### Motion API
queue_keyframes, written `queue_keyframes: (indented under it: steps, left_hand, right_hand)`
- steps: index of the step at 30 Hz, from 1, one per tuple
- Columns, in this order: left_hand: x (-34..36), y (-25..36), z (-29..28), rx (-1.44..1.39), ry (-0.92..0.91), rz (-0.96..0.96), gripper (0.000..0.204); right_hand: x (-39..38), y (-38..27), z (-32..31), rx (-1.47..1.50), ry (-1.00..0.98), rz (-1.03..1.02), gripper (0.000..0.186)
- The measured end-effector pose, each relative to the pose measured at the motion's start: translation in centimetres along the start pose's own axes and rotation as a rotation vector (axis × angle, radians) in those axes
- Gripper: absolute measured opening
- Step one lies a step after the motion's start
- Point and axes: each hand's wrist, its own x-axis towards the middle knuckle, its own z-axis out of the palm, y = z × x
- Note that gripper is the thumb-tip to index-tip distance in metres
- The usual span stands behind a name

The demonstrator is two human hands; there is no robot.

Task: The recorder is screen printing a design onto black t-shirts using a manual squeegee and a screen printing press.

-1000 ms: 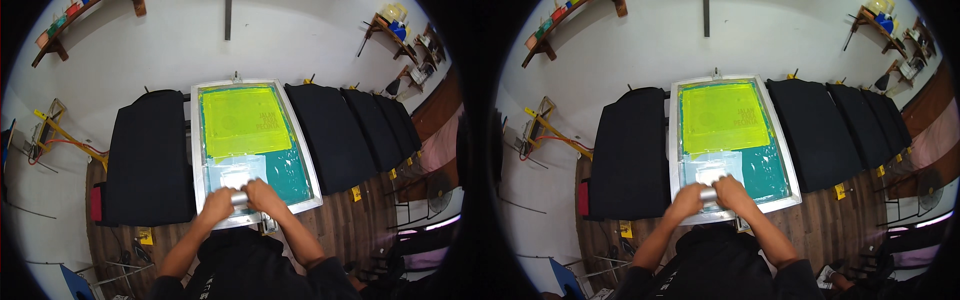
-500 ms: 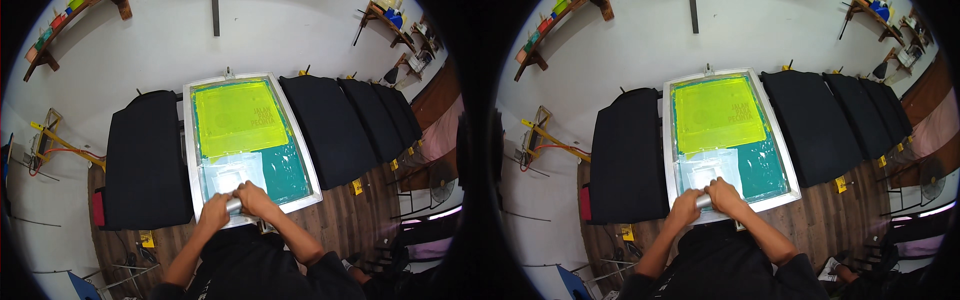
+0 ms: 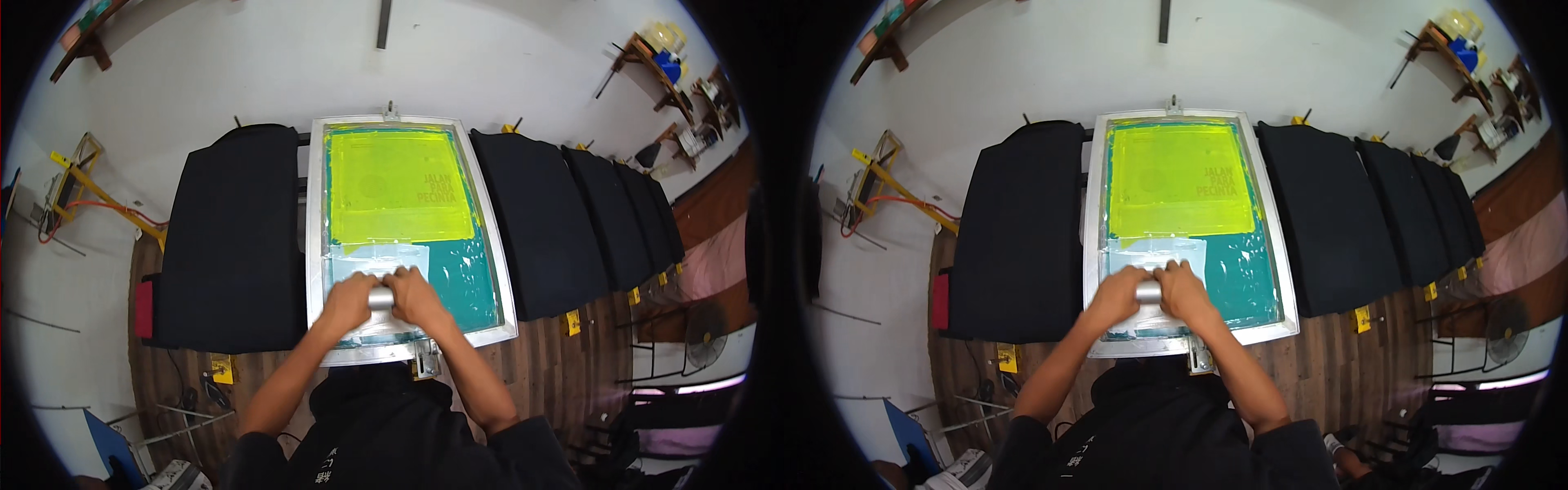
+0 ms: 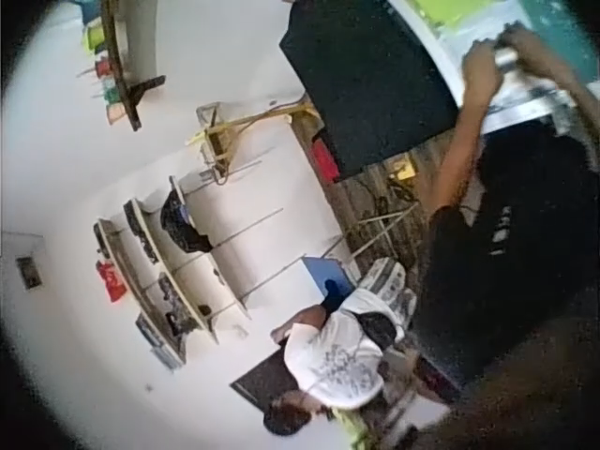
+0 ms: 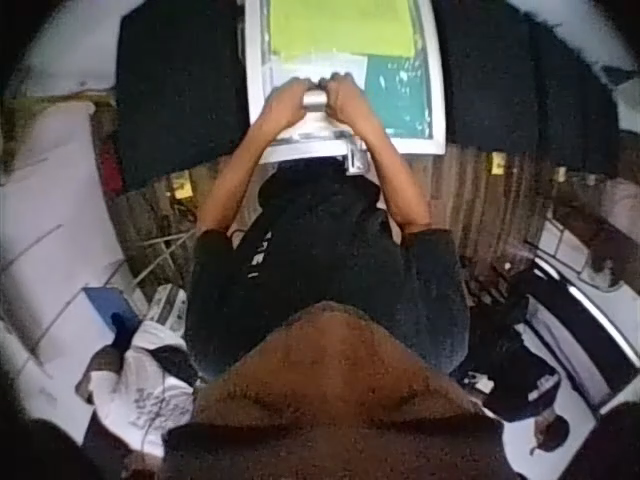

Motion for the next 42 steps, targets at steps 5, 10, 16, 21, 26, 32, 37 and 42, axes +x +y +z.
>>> queue_keyframes:
  steps: [5,10,16,21,26,32,37,42]
  left_hand:
    - [-7.8,3.6,2.6,0.066,0.026,0.0,0.041]
    - [-5.7,3.3,0.0,0.003,-0.167,-0.031,0.021]
    - [2.2,-0.2,-2.5,0.014,-0.088,-0.079,0.028]
    - [-1.6,-0.9,0.8,0.018,0.013,0.008,0.04]
    - [-8.3,3.3,1.2,-0.023,-0.028,-0.005,0.036]
    - [-3.5,3.1,-1.4,-0.054,-0.217,-0.114,0.032]
    - [2.8,0.6,-0.4,-0.027,-0.088,-0.041,0.024]
    - [-0.6,0.8,1.5,0.046,-0.059,-0.001,0.036]
  right_hand:
    - [-7.8,-2.8,0.9,0.037,-0.08,-0.01,0.063]
    - [-5.5,-2.2,-0.9,0.038,-0.213,-0.051,0.044]
    - [2.7,0.0,-1.4,-0.056,-0.007,-0.013,0.037]
    - [-0.8,-1.0,0.7,0.007,0.007,0.015,0.045]
    - [-7.7,-3.9,1.0,0.019,-0.093,0.041,0.058]
    - [-4.0,-2.3,-1.5,-0.015,-0.141,0.053,0.034]
    - [2.2,1.6,-2.2,-0.051,-0.01,0.039,0.034]
    - [-1.2,1.2,1.0,-0.05,0.026,-0.046,0.038]
